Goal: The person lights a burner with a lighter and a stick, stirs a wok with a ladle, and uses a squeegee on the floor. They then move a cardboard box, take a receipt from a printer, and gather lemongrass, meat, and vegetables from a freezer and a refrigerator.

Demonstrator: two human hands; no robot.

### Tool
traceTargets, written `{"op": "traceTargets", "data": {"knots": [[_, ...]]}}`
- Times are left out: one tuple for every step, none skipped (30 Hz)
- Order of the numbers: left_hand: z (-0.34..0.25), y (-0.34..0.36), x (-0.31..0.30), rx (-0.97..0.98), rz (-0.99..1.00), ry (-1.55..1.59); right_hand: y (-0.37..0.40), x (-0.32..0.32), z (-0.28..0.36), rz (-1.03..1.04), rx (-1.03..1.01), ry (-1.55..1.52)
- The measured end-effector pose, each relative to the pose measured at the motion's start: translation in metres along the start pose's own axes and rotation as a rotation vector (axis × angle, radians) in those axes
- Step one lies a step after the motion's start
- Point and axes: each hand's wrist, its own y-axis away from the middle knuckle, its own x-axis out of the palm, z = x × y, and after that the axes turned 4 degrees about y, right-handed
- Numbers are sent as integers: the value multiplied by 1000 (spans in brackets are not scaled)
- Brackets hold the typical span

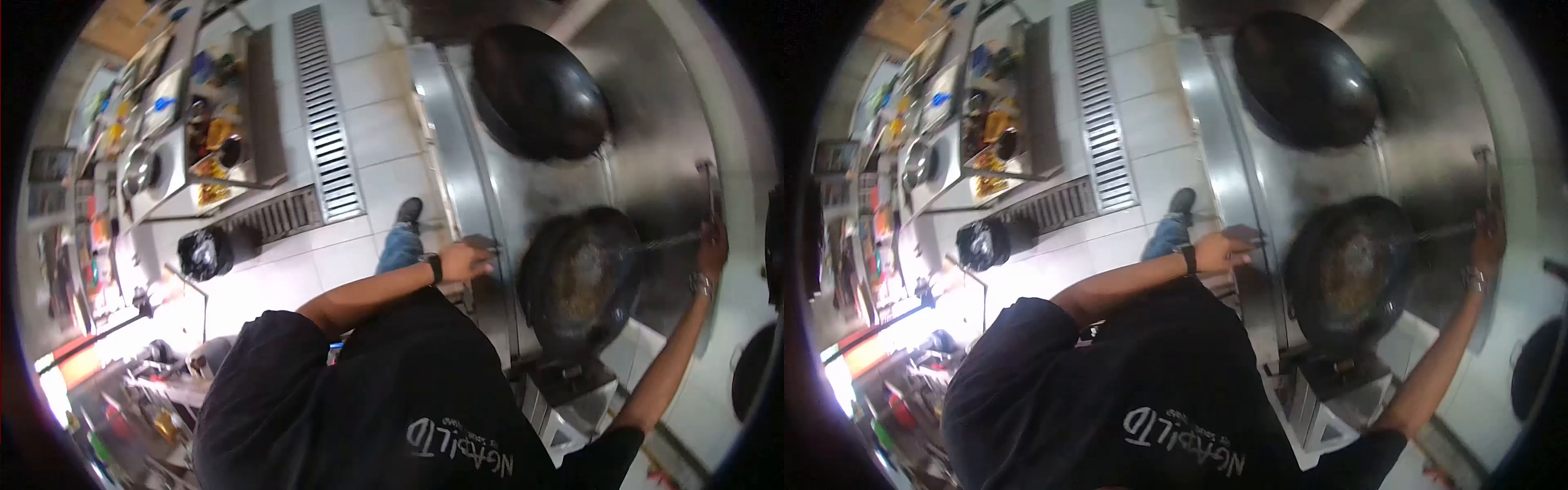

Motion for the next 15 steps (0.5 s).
{"op": "traceTargets", "data": {"knots": [[35, 15, -24, -71, -94, -253, -4, 4, -18, -8, -70, -11], [102, 32, -28, -164, -253, -387, -10, 7, -30, 32, -41, -67], [124, 56, -57, -521, -163, -217, -9, 8, -30, -1, -37, 11], [183, 84, -59, -784, -165, -175, -9, 10, -31, -10, -83, -15], [195, 112, -66, -973, -144, -53, -10, 12, -34, -23, -126, -33], [201, 136, -67, -1058, -62, 88, -14, 14, -42, -8, -112, 7], [190, 149, -63, -1067, -86, 96, -16, 15, -47, 8, -92, 56], [164, 161, -59, -1088, -73, 272, -17, 16, -47, 12, -107, 46], [171, 164, -41, -1111, -77, 505, -18, 16, -47, -10, -105, 82], [178, 168, -23, -1148, -83, 732, -18, 15, -47, -30, -100, 122], [195, 166, -10, -1161, -96, 881, -18, 16, -48, -27, -107, 121], [204, 164, -2, -1178, -109, 1028, -20, 17, -51, -21, -91, 107], [214, 165, 6, -954, -165, 1125, -21, 16, -55, -17, -73, 99], [214, 164, 13, -725, -211, 1216, -20, 13, -48, -14, -78, 115], [219, 164, 14, -734, -220, 1282, -19, 12, -42, -25, -77, 114]]}}
